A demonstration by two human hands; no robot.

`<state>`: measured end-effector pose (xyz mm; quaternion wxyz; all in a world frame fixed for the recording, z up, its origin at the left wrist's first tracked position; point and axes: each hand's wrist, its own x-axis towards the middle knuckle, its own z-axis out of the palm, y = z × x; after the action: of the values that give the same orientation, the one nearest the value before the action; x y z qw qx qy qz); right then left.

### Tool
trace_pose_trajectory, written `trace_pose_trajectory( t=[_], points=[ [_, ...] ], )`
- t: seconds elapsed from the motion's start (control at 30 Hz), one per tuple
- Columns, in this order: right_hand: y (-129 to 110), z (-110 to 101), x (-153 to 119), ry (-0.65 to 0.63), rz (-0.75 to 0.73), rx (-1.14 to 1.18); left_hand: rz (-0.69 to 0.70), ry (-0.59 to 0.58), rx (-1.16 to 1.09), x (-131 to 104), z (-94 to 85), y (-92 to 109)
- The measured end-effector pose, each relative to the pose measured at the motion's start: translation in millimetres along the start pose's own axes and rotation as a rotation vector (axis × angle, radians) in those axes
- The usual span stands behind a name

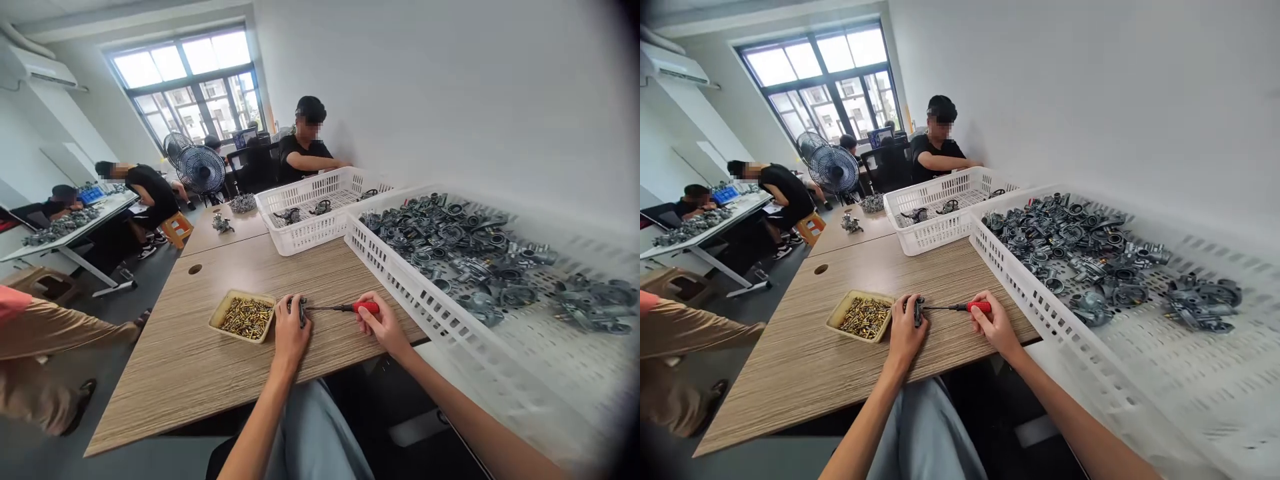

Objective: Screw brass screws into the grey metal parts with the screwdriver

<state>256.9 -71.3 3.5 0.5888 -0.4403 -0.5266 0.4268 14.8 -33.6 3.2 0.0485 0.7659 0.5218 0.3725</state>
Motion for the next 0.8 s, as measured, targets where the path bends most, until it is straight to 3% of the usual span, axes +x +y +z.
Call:
trace_pose_trajectory(
  t=[0.8],
  points=[
    [-5.4, 0.1, -1.8, 0.001, -0.014, 0.004, 0.013, -0.017, 0.023, 1.3, -2.0, 2.1]
  ],
)
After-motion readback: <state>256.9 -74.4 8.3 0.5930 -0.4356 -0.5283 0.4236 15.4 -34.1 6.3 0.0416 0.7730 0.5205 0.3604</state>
